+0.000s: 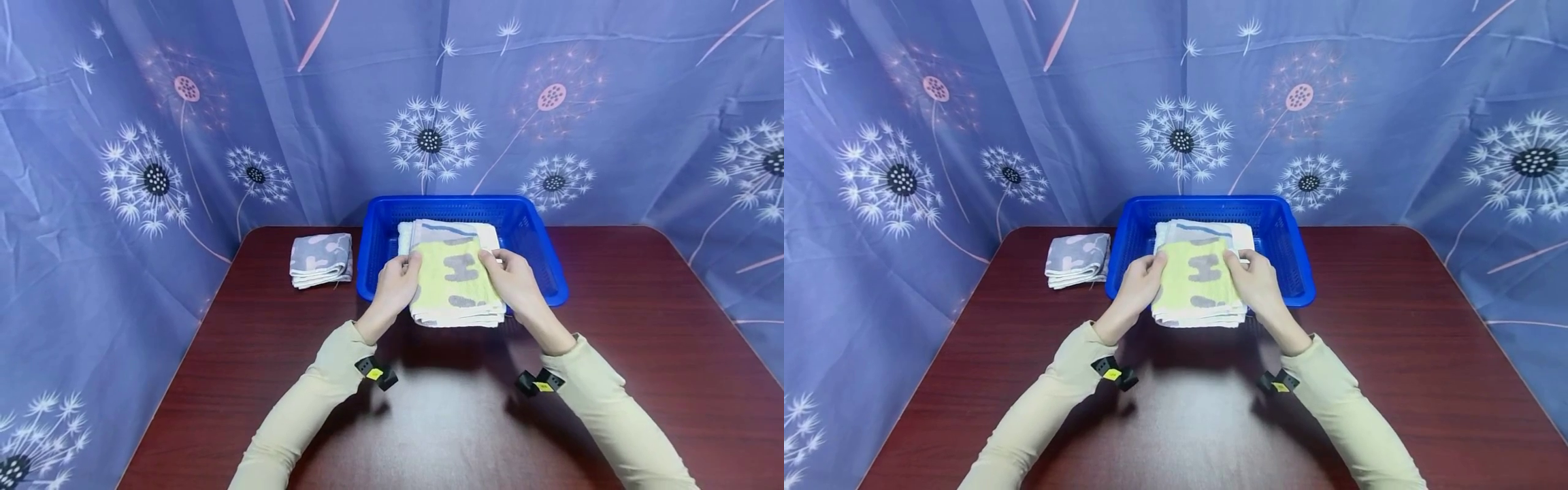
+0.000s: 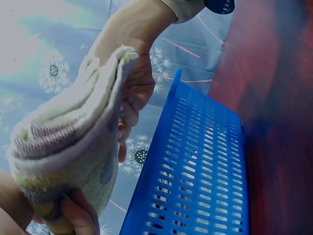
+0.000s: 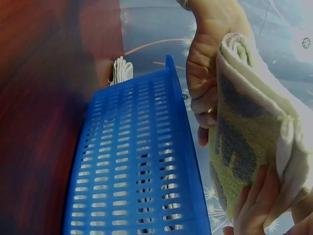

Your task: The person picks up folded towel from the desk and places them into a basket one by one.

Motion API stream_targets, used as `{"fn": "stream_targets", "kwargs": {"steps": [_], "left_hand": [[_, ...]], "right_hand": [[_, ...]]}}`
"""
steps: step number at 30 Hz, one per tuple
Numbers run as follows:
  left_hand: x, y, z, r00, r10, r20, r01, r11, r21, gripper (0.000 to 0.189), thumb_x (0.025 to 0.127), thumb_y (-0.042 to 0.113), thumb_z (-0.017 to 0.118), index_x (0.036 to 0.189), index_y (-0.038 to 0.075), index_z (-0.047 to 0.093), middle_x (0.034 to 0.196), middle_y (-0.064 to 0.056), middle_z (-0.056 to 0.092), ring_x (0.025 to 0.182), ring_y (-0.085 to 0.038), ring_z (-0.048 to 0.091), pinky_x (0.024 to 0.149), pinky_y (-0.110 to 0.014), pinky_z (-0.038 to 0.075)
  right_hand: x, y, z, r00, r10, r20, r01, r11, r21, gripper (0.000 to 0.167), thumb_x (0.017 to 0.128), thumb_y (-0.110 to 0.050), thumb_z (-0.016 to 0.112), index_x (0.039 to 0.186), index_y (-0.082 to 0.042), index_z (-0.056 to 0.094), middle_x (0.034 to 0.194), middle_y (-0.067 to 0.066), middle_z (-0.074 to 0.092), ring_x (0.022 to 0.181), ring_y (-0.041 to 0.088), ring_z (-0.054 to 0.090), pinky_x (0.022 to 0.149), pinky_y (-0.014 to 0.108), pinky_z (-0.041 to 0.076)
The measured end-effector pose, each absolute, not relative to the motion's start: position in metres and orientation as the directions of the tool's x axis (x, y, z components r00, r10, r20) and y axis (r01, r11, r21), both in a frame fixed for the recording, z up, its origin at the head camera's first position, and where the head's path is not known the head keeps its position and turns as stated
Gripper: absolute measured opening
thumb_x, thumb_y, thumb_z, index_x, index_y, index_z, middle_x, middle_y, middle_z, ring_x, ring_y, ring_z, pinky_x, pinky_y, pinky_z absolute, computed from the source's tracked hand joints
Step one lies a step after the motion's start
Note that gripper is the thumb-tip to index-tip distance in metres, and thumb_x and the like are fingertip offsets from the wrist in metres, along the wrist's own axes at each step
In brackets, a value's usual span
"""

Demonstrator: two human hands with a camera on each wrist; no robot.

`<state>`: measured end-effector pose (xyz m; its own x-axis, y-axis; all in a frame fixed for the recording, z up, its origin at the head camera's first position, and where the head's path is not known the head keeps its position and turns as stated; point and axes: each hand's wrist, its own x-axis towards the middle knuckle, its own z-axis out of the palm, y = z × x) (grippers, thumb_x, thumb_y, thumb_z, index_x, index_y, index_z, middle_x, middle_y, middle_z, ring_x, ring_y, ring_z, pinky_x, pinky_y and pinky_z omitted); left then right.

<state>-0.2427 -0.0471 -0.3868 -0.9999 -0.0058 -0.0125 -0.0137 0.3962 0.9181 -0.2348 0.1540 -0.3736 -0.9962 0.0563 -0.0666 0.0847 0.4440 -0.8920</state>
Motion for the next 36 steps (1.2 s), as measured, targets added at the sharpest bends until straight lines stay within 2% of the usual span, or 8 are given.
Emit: {"fn": "stream_targets", "kwargs": {"steps": [6, 10, 13, 18, 22, 27, 32, 36], "left_hand": [[-0.25, -0.044, -0.385, -1.0, -0.004, -0.019, -0.019, 0.369, 0.929, 0.039, 0.101, 0.038, 0.046, 0.089, 0.005, 0.063, 0.068, 0.001, 0.049, 0.075, -0.015, 0.051, 0.066, -0.025, 0.041], [-0.255, -0.043, -0.384, -0.999, -0.013, -0.037, -0.039, 0.333, 0.942, 0.038, 0.1, 0.035, 0.049, 0.109, 0.003, 0.067, 0.08, -0.001, 0.06, 0.08, -0.013, 0.054, 0.069, -0.022, 0.044], [-0.259, -0.043, -0.383, -0.997, 0.008, -0.075, -0.07, 0.252, 0.965, 0.041, 0.1, 0.031, 0.051, 0.126, 0.002, 0.061, 0.093, -0.003, 0.064, 0.083, -0.01, 0.055, 0.069, -0.019, 0.045], [-0.264, -0.043, -0.385, -0.992, 0.038, -0.124, -0.118, 0.128, 0.985, 0.041, 0.1, 0.026, 0.051, 0.132, 0.001, 0.056, 0.1, -0.005, 0.064, 0.081, -0.007, 0.055, 0.066, -0.016, 0.045], [-0.265, -0.042, -0.386, -0.993, 0.032, -0.117, -0.112, 0.119, 0.986, 0.041, 0.101, 0.022, 0.05, 0.135, 0.0, 0.053, 0.114, -0.012, 0.066, 0.09, -0.009, 0.057, 0.075, -0.018, 0.048], [-0.268, -0.042, -0.386, -0.993, 0.04, -0.115, -0.111, 0.093, 0.989, 0.045, 0.101, 0.018, 0.049, 0.141, -0.001, 0.045, 0.127, -0.016, 0.062, 0.108, -0.018, 0.059, 0.09, -0.027, 0.05], [-0.271, -0.042, -0.386, -0.993, 0.054, -0.104, -0.1, 0.068, 0.993, 0.048, 0.099, 0.015, 0.05, 0.144, -0.001, 0.04, 0.133, -0.019, 0.058, 0.119, -0.027, 0.058, 0.096, -0.034, 0.05], [-0.273, -0.041, -0.387, -0.993, 0.067, -0.102, -0.1, 0.025, 0.995, 0.051, 0.098, 0.011, 0.05, 0.145, -0.001, 0.038, 0.137, -0.02, 0.054, 0.122, -0.028, 0.056, 0.098, -0.035, 0.049]], "right_hand": [[-0.243, 0.157, -0.373, -0.996, 0.07, -0.055, 0.082, 0.475, -0.876, 0.055, 0.1, -0.039, 0.045, 0.131, 0.006, 0.052, 0.09, 0.012, 0.068, 0.058, 0.002, 0.06, 0.053, 0.022, 0.051], [-0.246, 0.157, -0.37, -0.995, 0.075, -0.059, 0.087, 0.471, -0.878, 0.059, 0.1, -0.039, 0.045, 0.137, 0.007, 0.045, 0.107, 0.023, 0.066, 0.062, -0.001, 0.058, 0.056, 0.019, 0.051], [-0.249, 0.157, -0.368, -0.995, 0.08, -0.063, 0.094, 0.475, -0.875, 0.062, 0.1, -0.039, 0.044, 0.141, 0.008, 0.041, 0.117, 0.027, 0.063, 0.067, -0.003, 0.057, 0.06, 0.015, 0.049], [-0.254, 0.158, -0.369, -0.994, 0.073, -0.077, 0.102, 0.452, -0.886, 0.062, 0.101, -0.036, 0.045, 0.143, 0.008, 0.037, 0.126, 0.027, 0.059, 0.074, -0.004, 0.054, 0.065, 0.011, 0.046], [-0.257, 0.158, -0.371, -0.995, 0.056, -0.089, 0.104, 0.423, -0.9, 0.059, 0.101, -0.032, 0.045, 0.143, 0.009, 0.037, 0.127, 0.028, 0.058, 0.075, -0.005, 0.053, 0.067, 0.01, 0.045], [-0.26, 0.158, -0.373, -0.996, 0.02, -0.087, 0.088, 0.399, -0.913, 0.054, 0.102, -0.026, 0.045, 0.143, 0.008, 0.037, 0.128, 0.027, 0.057, 0.077, -0.006, 0.053, 0.068, 0.01, 0.045], [-0.263, 0.158, -0.373, -0.996, -0.028, -0.088, 0.072, 0.362, -0.929, 0.052, 0.102, -0.019, 0.043, 0.145, 0.008, 0.034, 0.13, 0.029, 0.054, 0.078, -0.006, 0.054, 0.07, 0.01, 0.046], [-0.265, 0.159, -0.373, -0.995, -0.054, -0.08, 0.057, 0.345, -0.937, 0.051, 0.102, -0.015, 0.042, 0.147, 0.007, 0.031, 0.136, 0.028, 0.051, 0.082, -0.005, 0.055, 0.07, 0.01, 0.046]]}}
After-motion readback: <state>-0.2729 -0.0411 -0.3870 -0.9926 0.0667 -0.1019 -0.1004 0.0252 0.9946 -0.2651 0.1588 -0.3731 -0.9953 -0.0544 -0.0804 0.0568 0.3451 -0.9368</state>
